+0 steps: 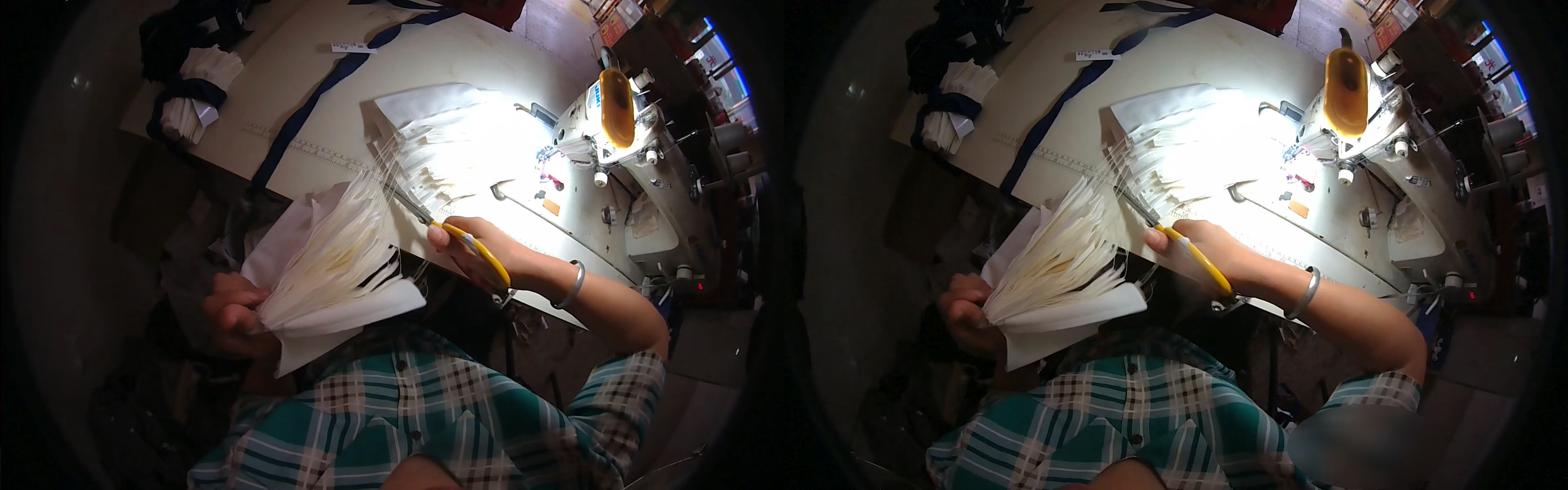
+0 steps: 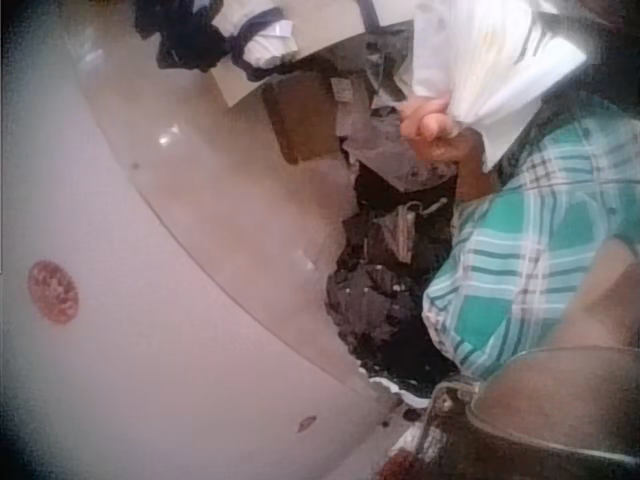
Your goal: The person folds white fabric masks, trims loose threads with scissors, and bundles them with a blue elastic band. The person then places the bundled masks into a black bin and continues folding additional masks.
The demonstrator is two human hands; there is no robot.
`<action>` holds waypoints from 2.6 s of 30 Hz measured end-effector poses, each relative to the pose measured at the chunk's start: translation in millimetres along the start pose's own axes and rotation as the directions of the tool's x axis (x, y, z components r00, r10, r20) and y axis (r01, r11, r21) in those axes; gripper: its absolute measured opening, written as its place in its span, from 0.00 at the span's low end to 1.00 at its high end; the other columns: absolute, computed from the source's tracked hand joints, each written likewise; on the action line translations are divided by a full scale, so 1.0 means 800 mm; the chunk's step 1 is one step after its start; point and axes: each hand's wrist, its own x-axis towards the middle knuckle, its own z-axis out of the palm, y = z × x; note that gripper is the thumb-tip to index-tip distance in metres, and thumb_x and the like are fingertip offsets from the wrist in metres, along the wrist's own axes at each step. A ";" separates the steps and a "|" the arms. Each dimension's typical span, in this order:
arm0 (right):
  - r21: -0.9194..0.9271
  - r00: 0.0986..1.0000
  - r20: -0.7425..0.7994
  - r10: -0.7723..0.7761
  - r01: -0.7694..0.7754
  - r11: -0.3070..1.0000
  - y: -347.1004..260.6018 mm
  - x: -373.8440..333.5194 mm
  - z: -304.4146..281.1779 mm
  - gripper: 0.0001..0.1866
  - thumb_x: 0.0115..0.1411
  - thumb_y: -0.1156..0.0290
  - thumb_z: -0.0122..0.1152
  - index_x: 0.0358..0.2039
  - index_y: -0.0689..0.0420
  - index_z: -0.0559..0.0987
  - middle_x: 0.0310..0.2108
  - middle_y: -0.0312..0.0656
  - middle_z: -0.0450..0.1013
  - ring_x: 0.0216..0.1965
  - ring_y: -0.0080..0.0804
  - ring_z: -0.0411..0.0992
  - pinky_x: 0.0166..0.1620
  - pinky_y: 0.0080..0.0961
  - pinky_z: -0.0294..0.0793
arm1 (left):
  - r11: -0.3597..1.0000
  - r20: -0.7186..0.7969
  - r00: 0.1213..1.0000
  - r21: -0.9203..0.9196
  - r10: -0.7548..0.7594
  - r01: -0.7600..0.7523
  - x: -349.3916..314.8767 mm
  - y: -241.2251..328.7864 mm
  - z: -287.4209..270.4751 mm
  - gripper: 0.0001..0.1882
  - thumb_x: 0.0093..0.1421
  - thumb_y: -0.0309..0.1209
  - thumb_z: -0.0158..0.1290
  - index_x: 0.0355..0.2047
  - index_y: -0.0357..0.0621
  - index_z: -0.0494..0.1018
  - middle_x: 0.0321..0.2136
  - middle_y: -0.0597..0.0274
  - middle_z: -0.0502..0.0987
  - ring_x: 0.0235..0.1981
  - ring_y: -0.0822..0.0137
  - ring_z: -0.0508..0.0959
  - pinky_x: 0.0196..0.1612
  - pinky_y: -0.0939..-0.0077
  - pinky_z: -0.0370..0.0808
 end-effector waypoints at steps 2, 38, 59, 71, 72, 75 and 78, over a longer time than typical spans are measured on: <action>0.103 0.997 0.078 0.024 -0.032 0.994 0.019 -0.008 -0.006 0.36 0.62 0.32 0.40 0.33 0.59 0.70 0.17 0.31 0.66 0.13 0.18 0.66 0.15 0.14 0.65 | 0.996 0.022 0.997 -0.036 -0.079 0.080 0.002 -0.007 -0.013 0.21 0.71 0.43 0.39 0.28 0.38 0.66 0.19 0.61 0.68 0.18 0.70 0.65 0.22 0.75 0.62; 0.137 0.996 0.062 -0.062 0.053 0.989 0.010 -0.030 -0.025 0.29 0.67 0.42 0.41 0.39 0.60 0.70 0.17 0.31 0.66 0.12 0.15 0.62 0.17 0.13 0.63 | 0.966 0.284 0.924 -0.117 0.254 -0.230 0.012 -0.015 -0.063 0.14 0.67 0.42 0.47 0.38 0.43 0.65 0.31 0.60 0.69 0.22 0.69 0.65 0.25 0.75 0.63; 0.352 0.941 -0.243 -0.236 0.312 0.882 0.091 -0.149 -0.051 0.46 0.62 0.29 0.26 0.43 0.64 0.72 0.15 0.29 0.62 0.15 0.14 0.62 0.19 0.11 0.59 | 0.832 0.577 0.770 -0.543 0.274 0.110 0.286 -0.019 0.154 0.15 0.68 0.43 0.44 0.33 0.47 0.72 0.23 0.68 0.71 0.20 0.77 0.70 0.23 0.86 0.64; 0.400 0.880 -0.178 -0.440 0.473 0.785 0.085 -0.124 -0.050 0.44 0.61 0.29 0.24 0.46 0.61 0.68 0.17 0.29 0.62 0.14 0.15 0.60 0.19 0.11 0.62 | 0.994 0.173 0.980 0.058 -0.099 0.090 0.150 -0.066 0.347 0.20 0.68 0.45 0.46 0.25 0.42 0.70 0.22 0.59 0.74 0.25 0.59 0.74 0.34 0.65 0.69; 0.412 0.880 -0.180 -0.439 0.473 0.779 0.079 -0.117 -0.046 0.44 0.61 0.29 0.24 0.47 0.61 0.67 0.17 0.29 0.62 0.14 0.15 0.61 0.19 0.11 0.62 | 0.982 0.178 0.970 0.120 -0.165 0.145 0.127 -0.066 0.346 0.20 0.68 0.44 0.46 0.25 0.41 0.70 0.23 0.58 0.74 0.26 0.58 0.74 0.34 0.65 0.69; 0.377 0.871 -0.107 -0.480 0.482 0.791 0.071 -0.090 -0.046 0.33 0.67 0.40 0.40 0.52 0.61 0.66 0.23 0.31 0.63 0.17 0.17 0.62 0.21 0.14 0.64 | 0.967 0.167 0.954 0.082 -0.250 0.240 0.091 -0.072 0.329 0.19 0.68 0.41 0.47 0.26 0.39 0.71 0.24 0.57 0.74 0.26 0.59 0.74 0.34 0.65 0.70; 0.283 0.940 -0.098 -0.326 0.340 0.897 0.031 -0.080 -0.041 0.33 0.65 0.36 0.38 0.46 0.57 0.67 0.24 0.31 0.62 0.18 0.18 0.62 0.22 0.16 0.66 | 0.973 0.176 0.957 0.028 -0.229 0.228 0.077 -0.060 0.320 0.16 0.68 0.37 0.47 0.28 0.38 0.71 0.24 0.57 0.75 0.26 0.60 0.74 0.33 0.67 0.70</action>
